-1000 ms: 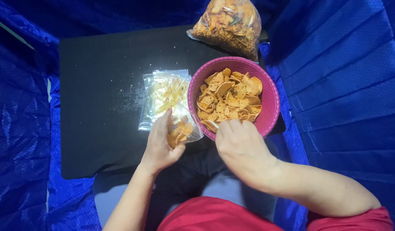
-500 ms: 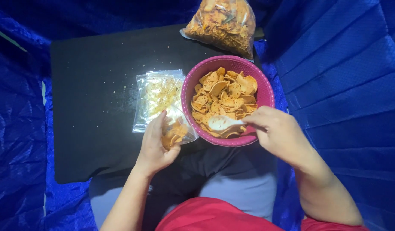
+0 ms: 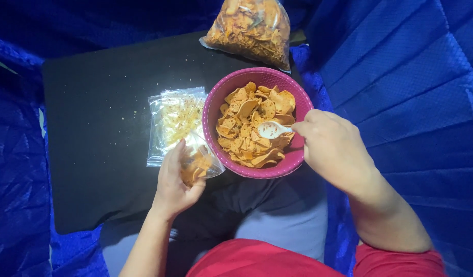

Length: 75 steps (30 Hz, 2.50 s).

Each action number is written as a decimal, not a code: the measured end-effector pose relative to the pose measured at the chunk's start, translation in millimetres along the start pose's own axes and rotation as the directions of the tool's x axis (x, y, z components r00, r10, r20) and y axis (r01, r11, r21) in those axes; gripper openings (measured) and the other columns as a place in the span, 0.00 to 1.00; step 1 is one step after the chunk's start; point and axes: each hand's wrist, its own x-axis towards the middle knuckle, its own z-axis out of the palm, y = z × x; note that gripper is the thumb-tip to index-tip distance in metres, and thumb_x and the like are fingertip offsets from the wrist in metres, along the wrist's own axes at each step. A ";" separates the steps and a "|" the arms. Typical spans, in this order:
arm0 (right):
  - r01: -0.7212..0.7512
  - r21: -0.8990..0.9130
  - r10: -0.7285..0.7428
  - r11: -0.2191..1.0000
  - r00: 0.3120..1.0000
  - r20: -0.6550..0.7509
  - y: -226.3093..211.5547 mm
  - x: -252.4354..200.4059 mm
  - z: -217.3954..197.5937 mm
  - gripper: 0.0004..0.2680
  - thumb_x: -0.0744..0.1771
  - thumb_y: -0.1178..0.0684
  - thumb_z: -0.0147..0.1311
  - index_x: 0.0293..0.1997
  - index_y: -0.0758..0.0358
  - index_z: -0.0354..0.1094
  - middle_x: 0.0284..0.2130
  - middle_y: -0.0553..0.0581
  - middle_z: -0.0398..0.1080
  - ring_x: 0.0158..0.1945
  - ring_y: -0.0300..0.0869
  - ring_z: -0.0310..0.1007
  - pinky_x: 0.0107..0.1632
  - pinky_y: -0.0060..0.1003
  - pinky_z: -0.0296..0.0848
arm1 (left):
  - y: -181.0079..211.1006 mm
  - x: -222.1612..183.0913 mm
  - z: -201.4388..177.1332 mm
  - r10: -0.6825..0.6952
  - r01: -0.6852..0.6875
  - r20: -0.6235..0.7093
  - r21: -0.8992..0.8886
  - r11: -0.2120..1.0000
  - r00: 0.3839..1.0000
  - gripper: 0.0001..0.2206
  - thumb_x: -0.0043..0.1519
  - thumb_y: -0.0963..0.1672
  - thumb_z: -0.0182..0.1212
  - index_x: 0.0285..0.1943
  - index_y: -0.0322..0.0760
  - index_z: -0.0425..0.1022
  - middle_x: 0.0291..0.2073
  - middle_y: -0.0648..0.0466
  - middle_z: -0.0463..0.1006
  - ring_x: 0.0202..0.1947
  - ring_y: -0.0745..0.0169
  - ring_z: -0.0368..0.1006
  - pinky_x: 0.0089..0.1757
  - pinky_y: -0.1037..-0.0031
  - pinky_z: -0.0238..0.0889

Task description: Scooping chips from a bowl into small plastic bags using a spoon for packaging.

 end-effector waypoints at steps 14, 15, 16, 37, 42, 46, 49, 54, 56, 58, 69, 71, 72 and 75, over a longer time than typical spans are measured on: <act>-0.138 0.501 0.013 0.854 0.970 0.244 11.8 12.7 8.6 0.09 0.65 0.61 0.51 0.41 0.55 0.80 0.34 0.58 0.77 0.46 0.56 0.78 0.49 0.46 0.75 | -6.5 -2.4 4.8 0.036 -0.035 -0.037 0.027 0.999 0.999 0.45 0.45 0.39 0.72 0.76 0.31 0.56 0.51 0.41 0.71 0.53 0.39 0.72 0.56 0.54 0.67; -0.147 0.528 0.019 0.836 0.970 0.241 14.1 11.0 7.8 0.09 0.65 0.61 0.50 0.40 0.56 0.80 0.35 0.59 0.78 0.46 0.56 0.79 0.50 0.46 0.75 | -6.8 -1.8 4.4 0.045 -0.043 -0.039 0.033 0.999 0.998 0.45 0.44 0.39 0.73 0.76 0.31 0.56 0.51 0.41 0.71 0.53 0.39 0.72 0.56 0.54 0.67; -0.146 0.531 0.016 0.835 0.970 0.241 14.9 9.1 4.7 0.09 0.65 0.61 0.50 0.40 0.56 0.80 0.35 0.59 0.78 0.46 0.56 0.79 0.50 0.46 0.75 | -6.2 -1.4 4.8 0.042 -0.041 -0.038 0.036 0.999 0.998 0.45 0.44 0.39 0.73 0.76 0.31 0.56 0.51 0.41 0.71 0.53 0.39 0.72 0.56 0.54 0.67; 0.188 0.332 -0.180 0.924 0.982 -0.056 -80.3 36.1 -40.6 0.12 0.60 0.59 0.56 0.46 0.62 0.74 0.34 0.59 0.70 0.38 0.53 0.72 0.42 0.46 0.72 | 0.3 -4.1 -7.1 -0.037 0.036 -0.011 -0.071 0.997 0.999 0.42 0.46 0.39 0.67 0.74 0.30 0.54 0.55 0.40 0.74 0.50 0.47 0.76 0.51 0.66 0.70; 0.205 0.279 -0.205 0.938 0.978 -0.031 -84.0 31.8 -43.6 0.14 0.58 0.58 0.56 0.46 0.62 0.71 0.36 0.60 0.68 0.38 0.55 0.71 0.41 0.47 0.71 | -2.1 -5.9 -7.4 0.000 -0.003 -0.038 -0.091 0.996 0.999 0.44 0.44 0.39 0.68 0.74 0.32 0.54 0.53 0.43 0.74 0.49 0.50 0.74 0.51 0.66 0.69; 0.226 0.251 -0.236 0.941 0.972 0.011 -98.5 35.8 -40.4 0.13 0.57 0.57 0.58 0.44 0.62 0.69 0.36 0.60 0.67 0.39 0.55 0.70 0.42 0.47 0.70 | -2.7 -7.2 -7.3 0.023 -0.026 -0.040 -0.088 0.996 0.999 0.44 0.44 0.40 0.69 0.75 0.33 0.53 0.53 0.43 0.75 0.49 0.50 0.75 0.51 0.66 0.69; 0.283 0.212 -0.270 0.935 0.959 -0.088 -107.3 39.7 -38.6 0.06 0.63 0.55 0.51 0.42 0.62 0.67 0.34 0.60 0.65 0.37 0.53 0.68 0.40 0.46 0.69 | 0.3 -5.2 -8.6 0.029 -0.033 -0.050 -0.081 0.996 0.998 0.43 0.46 0.39 0.69 0.75 0.33 0.53 0.53 0.44 0.75 0.48 0.51 0.75 0.51 0.67 0.69; 0.199 0.137 -0.199 0.970 0.980 -0.012 -82.6 31.8 -60.8 0.17 0.54 0.59 0.58 0.47 0.58 0.68 0.36 0.57 0.67 0.39 0.53 0.70 0.41 0.47 0.71 | -2.0 -6.0 -7.5 0.031 -0.036 -0.054 -0.101 0.994 0.998 0.44 0.45 0.39 0.69 0.75 0.32 0.53 0.54 0.43 0.75 0.49 0.49 0.76 0.51 0.67 0.70; 0.176 0.073 -0.178 0.982 0.984 0.024 -62.4 27.9 -59.3 0.18 0.55 0.58 0.57 0.48 0.58 0.70 0.38 0.56 0.69 0.41 0.53 0.71 0.43 0.45 0.71 | -4.7 -7.6 -6.6 0.035 -0.041 -0.052 -0.102 0.994 0.998 0.44 0.45 0.39 0.68 0.75 0.32 0.53 0.54 0.42 0.75 0.49 0.49 0.76 0.51 0.66 0.70; 0.153 0.007 -0.154 0.988 0.986 0.059 -44.4 23.8 -54.1 0.18 0.55 0.57 0.57 0.49 0.58 0.72 0.39 0.56 0.70 0.43 0.52 0.72 0.45 0.44 0.72 | -4.3 -7.5 -6.9 0.042 -0.047 -0.049 -0.102 0.994 0.998 0.45 0.44 0.39 0.68 0.75 0.32 0.52 0.55 0.42 0.75 0.49 0.48 0.75 0.51 0.66 0.70; 0.115 0.030 -0.117 0.993 0.991 0.060 -10.5 13.6 -20.0 0.12 0.57 0.57 0.58 0.42 0.56 0.77 0.35 0.55 0.70 0.39 0.53 0.72 0.44 0.45 0.72 | -2.1 -5.6 -5.7 0.030 -0.033 -0.043 -0.079 0.996 0.999 0.45 0.44 0.39 0.68 0.75 0.31 0.53 0.54 0.42 0.75 0.49 0.48 0.75 0.51 0.66 0.69; 0.032 0.071 -0.043 0.997 0.986 0.159 -2.4 18.1 -12.1 0.09 0.61 0.57 0.56 0.42 0.53 0.78 0.35 0.52 0.73 0.42 0.50 0.75 0.46 0.42 0.73 | -4.8 -3.3 -2.9 0.057 -0.063 -0.064 -0.101 0.993 0.996 0.45 0.44 0.38 0.70 0.75 0.31 0.53 0.51 0.42 0.75 0.48 0.45 0.75 0.51 0.61 0.69; -0.056 0.105 0.027 0.993 0.966 0.259 1.7 20.1 -8.3 0.08 0.65 0.58 0.54 0.41 0.49 0.79 0.36 0.49 0.75 0.44 0.46 0.78 0.48 0.39 0.74 | -5.6 -2.2 -2.0 0.081 -0.091 -0.086 -0.120 0.989 0.993 0.45 0.45 0.37 0.72 0.76 0.31 0.53 0.48 0.41 0.74 0.47 0.41 0.74 0.50 0.55 0.70; -0.137 0.239 0.074 0.961 0.964 0.256 9.4 15.3 -4.1 0.08 0.66 0.59 0.53 0.42 0.53 0.79 0.36 0.55 0.77 0.47 0.52 0.78 0.49 0.44 0.75 | -5.6 -3.0 -1.6 0.082 -0.091 -0.087 -0.096 0.991 0.993 0.45 0.45 0.38 0.72 0.76 0.31 0.54 0.49 0.42 0.74 0.47 0.41 0.74 0.51 0.55 0.70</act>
